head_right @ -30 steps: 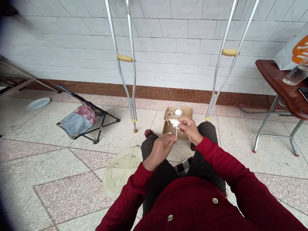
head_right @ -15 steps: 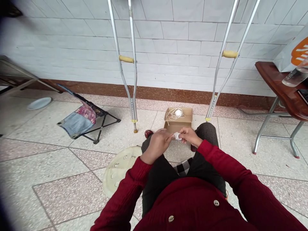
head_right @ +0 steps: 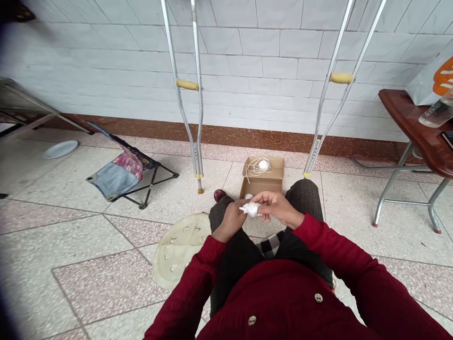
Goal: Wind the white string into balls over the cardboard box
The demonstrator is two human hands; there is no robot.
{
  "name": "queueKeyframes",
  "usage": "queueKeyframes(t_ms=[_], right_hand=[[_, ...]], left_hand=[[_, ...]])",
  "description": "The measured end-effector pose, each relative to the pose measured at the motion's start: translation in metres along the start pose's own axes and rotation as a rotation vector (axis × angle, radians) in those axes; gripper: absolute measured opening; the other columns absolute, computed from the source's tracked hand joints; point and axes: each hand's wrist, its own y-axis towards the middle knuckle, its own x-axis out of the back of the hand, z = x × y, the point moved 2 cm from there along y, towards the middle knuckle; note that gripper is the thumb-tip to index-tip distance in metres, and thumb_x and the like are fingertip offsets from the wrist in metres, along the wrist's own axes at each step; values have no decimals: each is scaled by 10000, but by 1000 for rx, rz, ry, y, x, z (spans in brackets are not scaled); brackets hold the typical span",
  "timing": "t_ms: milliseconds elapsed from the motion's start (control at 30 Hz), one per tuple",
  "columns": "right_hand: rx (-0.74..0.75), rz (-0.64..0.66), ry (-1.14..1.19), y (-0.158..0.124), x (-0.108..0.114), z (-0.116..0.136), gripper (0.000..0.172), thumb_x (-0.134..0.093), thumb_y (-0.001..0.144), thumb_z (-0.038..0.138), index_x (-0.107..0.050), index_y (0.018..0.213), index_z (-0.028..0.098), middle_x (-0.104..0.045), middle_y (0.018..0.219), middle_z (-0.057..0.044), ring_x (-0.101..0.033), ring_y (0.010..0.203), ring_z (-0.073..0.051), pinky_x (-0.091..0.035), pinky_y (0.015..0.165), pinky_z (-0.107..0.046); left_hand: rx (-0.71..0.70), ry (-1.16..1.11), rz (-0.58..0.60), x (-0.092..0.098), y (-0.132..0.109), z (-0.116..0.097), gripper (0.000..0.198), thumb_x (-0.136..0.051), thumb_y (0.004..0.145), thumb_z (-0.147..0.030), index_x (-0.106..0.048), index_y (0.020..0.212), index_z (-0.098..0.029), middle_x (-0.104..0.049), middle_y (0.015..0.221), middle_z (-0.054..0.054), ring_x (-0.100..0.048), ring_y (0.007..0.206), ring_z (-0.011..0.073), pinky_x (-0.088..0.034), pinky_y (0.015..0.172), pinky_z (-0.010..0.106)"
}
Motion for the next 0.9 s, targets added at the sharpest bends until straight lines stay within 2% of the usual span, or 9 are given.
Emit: queueKeyframes(t_ms=[167, 267, 333, 400, 567, 667, 733, 800, 900], right_hand=[[-145, 50, -98, 1, 4, -41, 229, -724, 638, 252, -626, 814, 142, -620, 580, 27, -516, 377, -75, -391, 337, -167], [-91, -198, -103, 24, 24, -53, 195, -701, 619, 245, -598, 751, 144, -547, 461, 60, -461, 330, -67, -350, 315, -159], [-10, -367, -47, 39, 35, -49, 186, -685, 612, 242, -588, 742, 152, -535, 460, 64, -450, 334, -64, -328, 310, -155], [79, -427, 26, 47, 39, -37, 215, -682, 617, 237, -604, 800, 157, -561, 524, 55, -470, 369, -64, -326, 322, -155], [89, -137, 112, 24, 18, -9, 330, -676, 691, 234, -635, 1014, 179, -629, 726, 13, -505, 446, -55, -342, 370, -160], [-57, 82, 21, 3, 6, -15, 265, -678, 681, 205, -652, 939, 148, -636, 723, 1, -487, 421, -42, -323, 357, -153], [-143, 136, -28, 0, 7, -27, 269, -678, 647, 174, -634, 912, 149, -615, 659, 27, -480, 393, -47, -316, 341, -153], [-169, 35, -39, 8, 16, -41, 274, -674, 614, 166, -596, 876, 160, -575, 578, 61, -464, 354, -57, -302, 319, -156], [-87, -265, -23, 32, 37, -49, 274, -666, 577, 179, -552, 826, 174, -530, 507, 88, -443, 327, -67, -288, 303, -163]], left_hand=[[-188, 228, -80, 32, 17, -16, 211, -483, 923, -227, -687, 909, -171, -695, 846, 59, -610, 823, 187, -433, 777, 288], [-250, 393, -56, 35, 13, -37, 231, -470, 927, -222, -670, 825, -167, -664, 764, 59, -595, 762, 192, -429, 769, 310], [-259, 434, -39, 27, 5, -45, 255, -451, 936, -237, -662, 816, -159, -648, 738, 64, -589, 735, 192, -427, 745, 311], [-231, 374, -32, 13, -4, -45, 275, -433, 946, -252, -666, 836, -155, -649, 739, 63, -592, 730, 184, -423, 714, 290], [-45, 40, 76, -10, -11, -12, 291, -458, 932, -229, -665, 745, -146, -660, 699, 20, -594, 667, 135, -401, 633, 217], [-28, 52, 130, 1, -2, -2, 276, -490, 905, -201, -662, 701, -133, -653, 663, 20, -575, 626, 131, -370, 596, 215], [-97, 130, 114, 15, 7, -6, 266, -496, 909, -215, -667, 717, -144, -660, 696, 30, -578, 667, 144, -364, 618, 227], [-154, 248, 61, 28, 16, -17, 253, -509, 908, -243, -668, 732, -156, -657, 706, 41, -578, 710, 165, -365, 649, 246], [-208, 358, -7, 32, 20, -36, 250, -502, 915, -273, -669, 770, -157, -661, 731, 59, -579, 735, 184, -378, 700, 276]])
